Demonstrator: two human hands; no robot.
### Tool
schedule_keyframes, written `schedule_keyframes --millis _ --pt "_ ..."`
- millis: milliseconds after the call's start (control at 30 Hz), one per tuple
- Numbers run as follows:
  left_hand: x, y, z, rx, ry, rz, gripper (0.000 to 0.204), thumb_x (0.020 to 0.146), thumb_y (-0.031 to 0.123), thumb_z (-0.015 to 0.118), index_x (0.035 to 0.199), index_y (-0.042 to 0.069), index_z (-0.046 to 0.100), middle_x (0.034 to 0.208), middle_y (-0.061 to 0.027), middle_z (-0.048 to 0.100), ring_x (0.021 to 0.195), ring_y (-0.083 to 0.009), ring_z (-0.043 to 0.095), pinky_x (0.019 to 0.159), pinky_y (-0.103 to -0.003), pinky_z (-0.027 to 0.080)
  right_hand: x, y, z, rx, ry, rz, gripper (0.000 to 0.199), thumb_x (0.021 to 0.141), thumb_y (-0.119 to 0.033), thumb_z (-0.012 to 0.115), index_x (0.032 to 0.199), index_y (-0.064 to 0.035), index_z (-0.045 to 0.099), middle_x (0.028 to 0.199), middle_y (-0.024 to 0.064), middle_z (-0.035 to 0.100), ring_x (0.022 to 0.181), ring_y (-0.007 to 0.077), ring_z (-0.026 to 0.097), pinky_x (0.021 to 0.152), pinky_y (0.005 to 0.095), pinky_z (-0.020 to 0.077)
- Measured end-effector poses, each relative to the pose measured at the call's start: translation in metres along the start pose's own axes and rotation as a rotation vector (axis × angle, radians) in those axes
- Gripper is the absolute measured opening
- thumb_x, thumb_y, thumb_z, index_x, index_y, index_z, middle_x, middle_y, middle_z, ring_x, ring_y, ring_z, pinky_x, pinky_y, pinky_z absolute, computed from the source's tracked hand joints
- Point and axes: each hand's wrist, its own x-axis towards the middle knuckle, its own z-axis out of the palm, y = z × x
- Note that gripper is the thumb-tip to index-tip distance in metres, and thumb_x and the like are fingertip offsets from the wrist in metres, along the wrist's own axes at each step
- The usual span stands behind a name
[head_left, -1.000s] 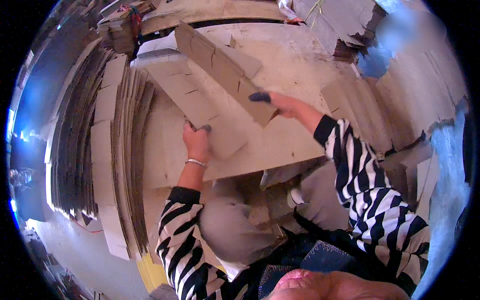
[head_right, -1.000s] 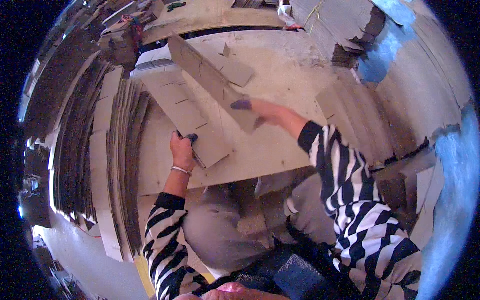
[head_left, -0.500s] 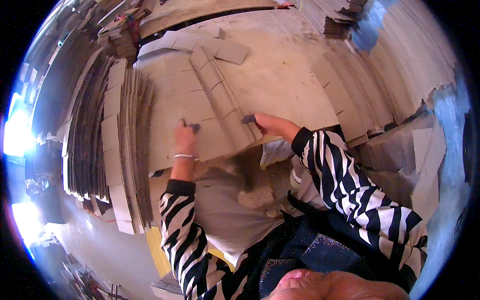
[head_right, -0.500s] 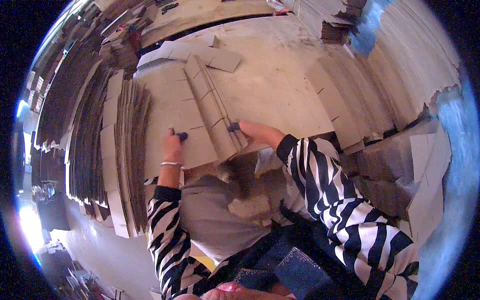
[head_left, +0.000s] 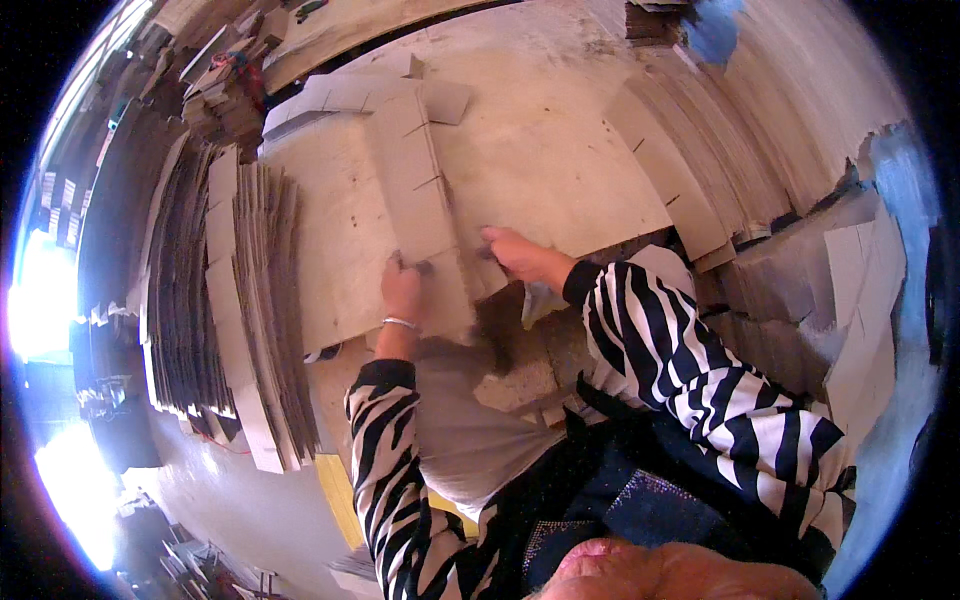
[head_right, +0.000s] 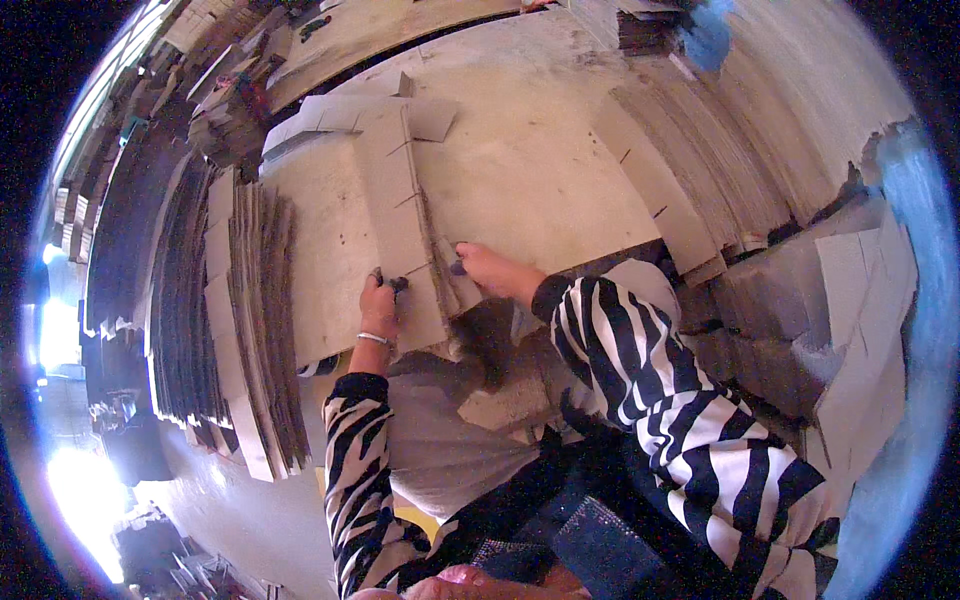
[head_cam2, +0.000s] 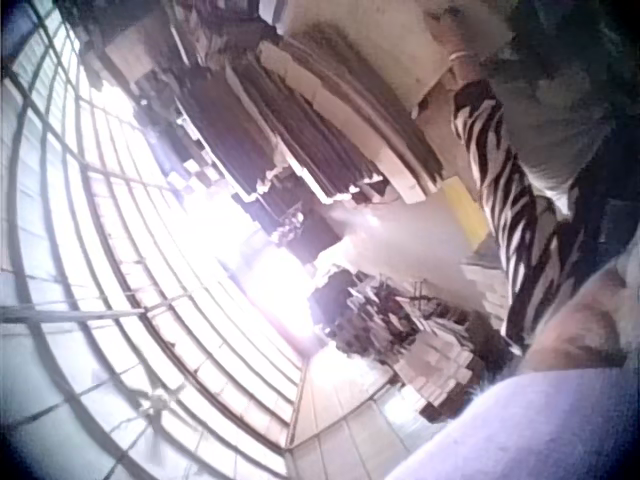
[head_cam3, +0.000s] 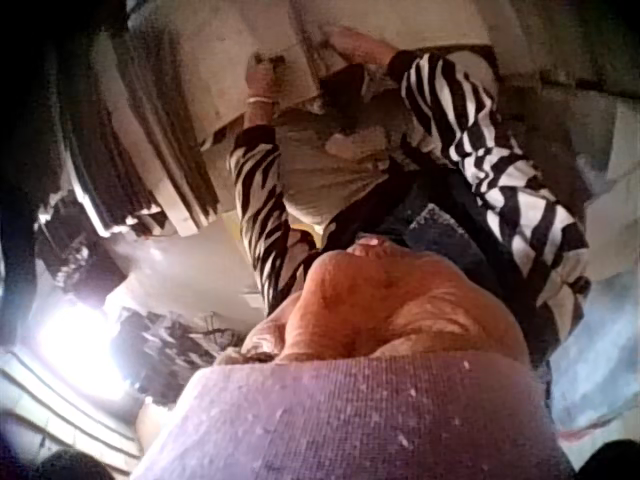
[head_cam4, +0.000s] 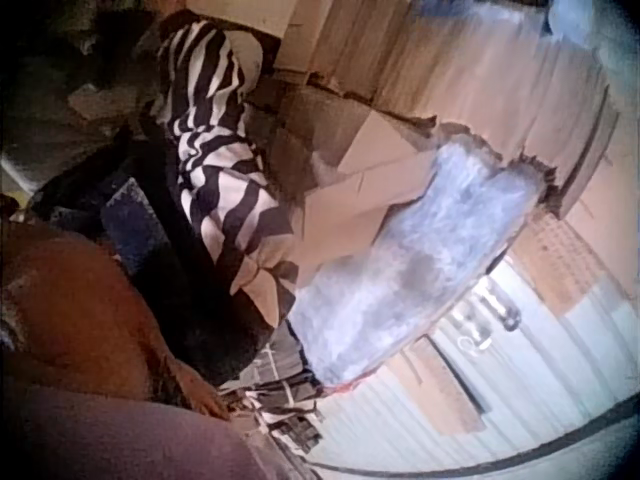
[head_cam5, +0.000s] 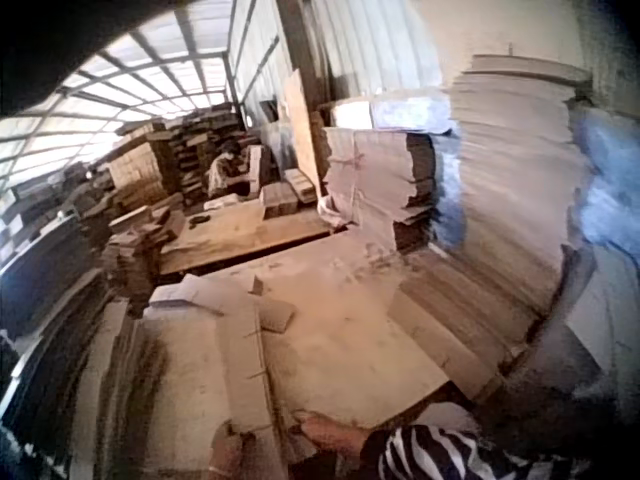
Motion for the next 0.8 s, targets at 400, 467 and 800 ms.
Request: schedule_keyframes --millis 400,467,800 --pt "-0.031 0.093 0.000 -0.626 -0.417 -0.415 0.029 0.085 0.006 0.057 0.113 -0.002 0.054 0.105 -0.0120 0.063 0.096 -0.0240 0.061 0.087 -0.038 0.050 -0.010 0.000 -0.013 -0.742 0.103 -0.370 0.030 0.077 -0.008 0.050 0.102 0.0074 0.054 0.095 0.0309 0.060 0.092 0.0420 0.060 0.077 0.0483 0.0449" --pt "-0.049 0.102 -0.032 -0.426 -0.239 -0.255 0.029 0.084 0.004 0.058 0.111 -0.002 0.053 0.106 -0.0119 0.063 0.095 -0.0242 0.062 0.085 -0.039 0.050 0.000 -0.008 0.000 -0.886 -0.127 -0.421 0.026 0.078 -0.008 0.051 0.099 0.0073 0.056 0.091 0.0276 0.063 0.088 0.0371 0.063 0.073 0.0455 0.0475" --pt "-0.070 0.135 -0.140 1.192 0.035 0.180 0.069 0.069 0.003 0.068 0.131 0.004 0.037 0.110 -0.0185 0.058 0.094 -0.0401 0.060 0.078 -0.048 0.051 0.032 -0.109 -0.106 -0.911 0.426 -0.449 0.043 0.081 -0.025 0.066 0.118 -0.0042 0.059 0.081 0.0134 0.068 0.075 0.0285 0.065 0.066 0.0387 0.0511"
